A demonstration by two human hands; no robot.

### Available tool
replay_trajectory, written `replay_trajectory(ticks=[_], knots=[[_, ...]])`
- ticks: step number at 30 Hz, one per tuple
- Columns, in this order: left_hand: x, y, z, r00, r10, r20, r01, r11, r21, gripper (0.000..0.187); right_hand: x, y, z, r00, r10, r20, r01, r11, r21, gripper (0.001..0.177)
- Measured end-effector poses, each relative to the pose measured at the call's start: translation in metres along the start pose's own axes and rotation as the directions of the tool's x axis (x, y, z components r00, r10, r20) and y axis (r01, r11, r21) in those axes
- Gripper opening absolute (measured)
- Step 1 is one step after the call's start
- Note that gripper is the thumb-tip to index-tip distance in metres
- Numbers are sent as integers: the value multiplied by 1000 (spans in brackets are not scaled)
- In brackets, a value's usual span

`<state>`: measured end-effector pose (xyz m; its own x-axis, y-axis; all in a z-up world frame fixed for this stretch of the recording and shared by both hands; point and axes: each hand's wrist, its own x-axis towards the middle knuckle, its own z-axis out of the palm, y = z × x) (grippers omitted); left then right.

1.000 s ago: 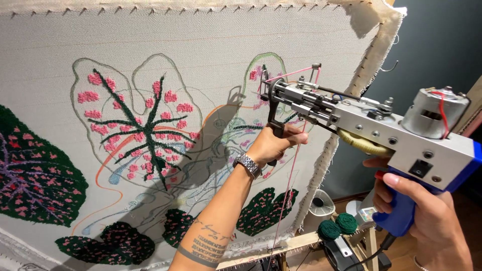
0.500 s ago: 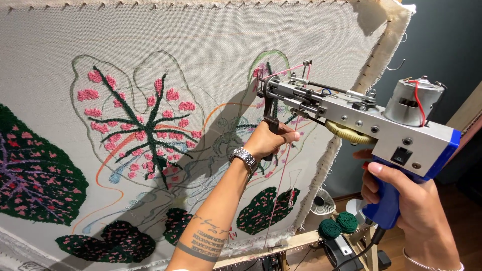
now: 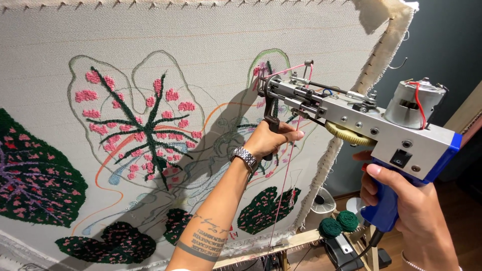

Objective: Using a tufting gun to create a floral pattern on a rug canvas.

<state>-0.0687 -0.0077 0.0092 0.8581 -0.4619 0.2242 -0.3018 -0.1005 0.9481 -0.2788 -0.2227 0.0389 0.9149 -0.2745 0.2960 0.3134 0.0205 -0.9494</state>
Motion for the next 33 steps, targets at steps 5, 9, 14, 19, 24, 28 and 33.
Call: replay_trajectory(ticks=[5, 9, 14, 19, 24, 28, 33], knots=[[16, -20, -6, 986, 163, 21, -160, 984, -81, 42, 2, 3, 9, 1000, 11, 13, -12, 999, 44, 38], [12, 1, -13, 1000, -18, -16, 18, 999, -28, 43, -2, -5, 37, 1000, -23, 0, 23, 999, 45, 34], [18, 0, -25, 1000, -19, -4, 19, 999, -33, 46, -3, 6, 45, 999, 30, -34, -27, 997, 72, 33], [24, -5, -30, 1000, -1, -18, 1, 1000, 9, 49, 0, 6, 51, 993, 93, -79, -88, 994, 63, 32], [21, 4, -30, 998, -55, -26, 57, 997, 56, 53, 6, 19, 44, 995, 69, -67, -64, 995, 78, 24], [39, -25, -33, 991, 132, 14, -132, 988, 77, 50, 5, 17, 45, 994, 78, -81, -70, 993, 99, 21], [32, -14, -38, 988, 127, 93, -112, 982, -151, 40, 8, 16, 45, 990, 104, -97, -90, 987, 132, 22]])
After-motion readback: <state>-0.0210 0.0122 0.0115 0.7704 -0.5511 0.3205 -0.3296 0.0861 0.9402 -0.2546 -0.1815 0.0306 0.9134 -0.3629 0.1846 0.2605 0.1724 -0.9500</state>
